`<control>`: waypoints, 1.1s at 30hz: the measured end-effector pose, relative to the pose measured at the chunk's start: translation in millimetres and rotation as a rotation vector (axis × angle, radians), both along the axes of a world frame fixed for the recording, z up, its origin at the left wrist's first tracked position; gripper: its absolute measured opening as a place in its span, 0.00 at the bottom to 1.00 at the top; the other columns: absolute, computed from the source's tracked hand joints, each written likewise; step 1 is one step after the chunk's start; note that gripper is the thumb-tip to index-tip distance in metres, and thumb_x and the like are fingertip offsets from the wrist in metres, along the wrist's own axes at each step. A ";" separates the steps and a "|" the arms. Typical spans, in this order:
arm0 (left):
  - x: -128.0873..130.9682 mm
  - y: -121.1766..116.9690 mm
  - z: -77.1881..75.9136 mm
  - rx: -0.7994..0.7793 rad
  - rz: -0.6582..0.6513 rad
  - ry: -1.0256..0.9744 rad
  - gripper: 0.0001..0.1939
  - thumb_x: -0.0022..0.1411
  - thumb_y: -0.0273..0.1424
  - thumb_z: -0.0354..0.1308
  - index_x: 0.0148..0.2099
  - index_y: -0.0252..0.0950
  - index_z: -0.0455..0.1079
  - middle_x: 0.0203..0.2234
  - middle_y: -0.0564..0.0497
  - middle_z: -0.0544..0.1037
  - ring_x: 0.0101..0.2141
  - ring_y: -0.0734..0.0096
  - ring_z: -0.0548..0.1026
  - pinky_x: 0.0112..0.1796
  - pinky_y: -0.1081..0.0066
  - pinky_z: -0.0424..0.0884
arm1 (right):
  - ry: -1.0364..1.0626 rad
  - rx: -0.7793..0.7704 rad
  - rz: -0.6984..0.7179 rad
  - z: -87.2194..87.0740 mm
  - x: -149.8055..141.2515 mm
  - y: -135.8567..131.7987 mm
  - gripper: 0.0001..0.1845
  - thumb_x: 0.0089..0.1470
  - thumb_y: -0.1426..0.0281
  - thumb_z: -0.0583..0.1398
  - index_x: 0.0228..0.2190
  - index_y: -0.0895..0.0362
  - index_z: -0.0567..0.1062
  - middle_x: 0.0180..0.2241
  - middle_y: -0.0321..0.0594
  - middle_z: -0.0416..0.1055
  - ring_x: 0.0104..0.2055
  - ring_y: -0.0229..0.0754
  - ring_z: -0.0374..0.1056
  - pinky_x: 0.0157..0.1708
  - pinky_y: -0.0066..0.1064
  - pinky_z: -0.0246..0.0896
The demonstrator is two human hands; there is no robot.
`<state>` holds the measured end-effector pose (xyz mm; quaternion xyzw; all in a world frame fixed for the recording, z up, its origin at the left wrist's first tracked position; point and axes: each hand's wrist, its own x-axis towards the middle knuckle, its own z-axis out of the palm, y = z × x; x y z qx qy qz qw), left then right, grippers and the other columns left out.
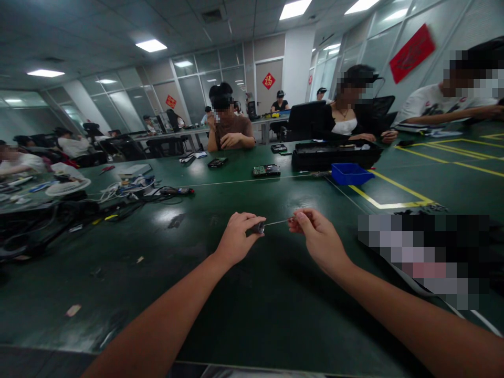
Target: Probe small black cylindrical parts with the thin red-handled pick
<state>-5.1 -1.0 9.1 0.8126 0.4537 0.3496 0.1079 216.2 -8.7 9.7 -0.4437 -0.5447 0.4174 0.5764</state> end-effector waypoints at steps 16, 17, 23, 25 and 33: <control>1.6 -0.6 -0.3 -0.032 -0.005 -0.003 0.20 0.60 0.29 0.65 0.54 0.46 0.73 0.47 0.50 0.76 0.48 0.62 0.70 0.52 0.57 0.65 | -0.147 0.064 0.044 7.1 -2.2 -8.1 0.13 0.61 0.58 0.57 0.38 0.55 0.72 0.34 0.41 0.75 0.36 0.44 0.73 0.40 0.40 0.69; 1.7 -0.1 -0.9 -0.032 -0.003 -0.006 0.20 0.60 0.29 0.66 0.54 0.46 0.73 0.47 0.50 0.76 0.48 0.62 0.70 0.52 0.57 0.65 | -0.147 0.060 0.042 6.8 -2.0 -7.5 0.13 0.61 0.58 0.57 0.38 0.55 0.72 0.34 0.41 0.75 0.36 0.44 0.73 0.40 0.40 0.69; 0.2 2.1 -3.2 -0.106 0.027 -0.039 0.20 0.59 0.30 0.67 0.54 0.45 0.73 0.47 0.49 0.76 0.49 0.61 0.71 0.52 0.58 0.66 | -0.177 0.074 -0.059 8.6 2.9 -6.9 0.12 0.62 0.58 0.56 0.38 0.54 0.72 0.33 0.40 0.74 0.34 0.44 0.70 0.38 0.39 0.67; -0.3 2.1 -3.3 -0.122 0.020 -0.043 0.20 0.59 0.30 0.67 0.54 0.44 0.73 0.47 0.49 0.76 0.49 0.61 0.71 0.52 0.58 0.66 | -0.189 0.103 -0.096 10.4 4.1 -7.8 0.12 0.63 0.58 0.55 0.37 0.53 0.71 0.32 0.40 0.73 0.34 0.44 0.70 0.38 0.39 0.66; -0.2 2.4 -3.3 -0.152 0.012 -0.010 0.20 0.60 0.31 0.66 0.55 0.45 0.72 0.47 0.49 0.76 0.49 0.60 0.71 0.52 0.57 0.67 | -0.266 0.123 -0.055 9.6 3.0 -8.8 0.12 0.63 0.58 0.55 0.38 0.53 0.71 0.32 0.40 0.74 0.36 0.46 0.71 0.38 0.40 0.65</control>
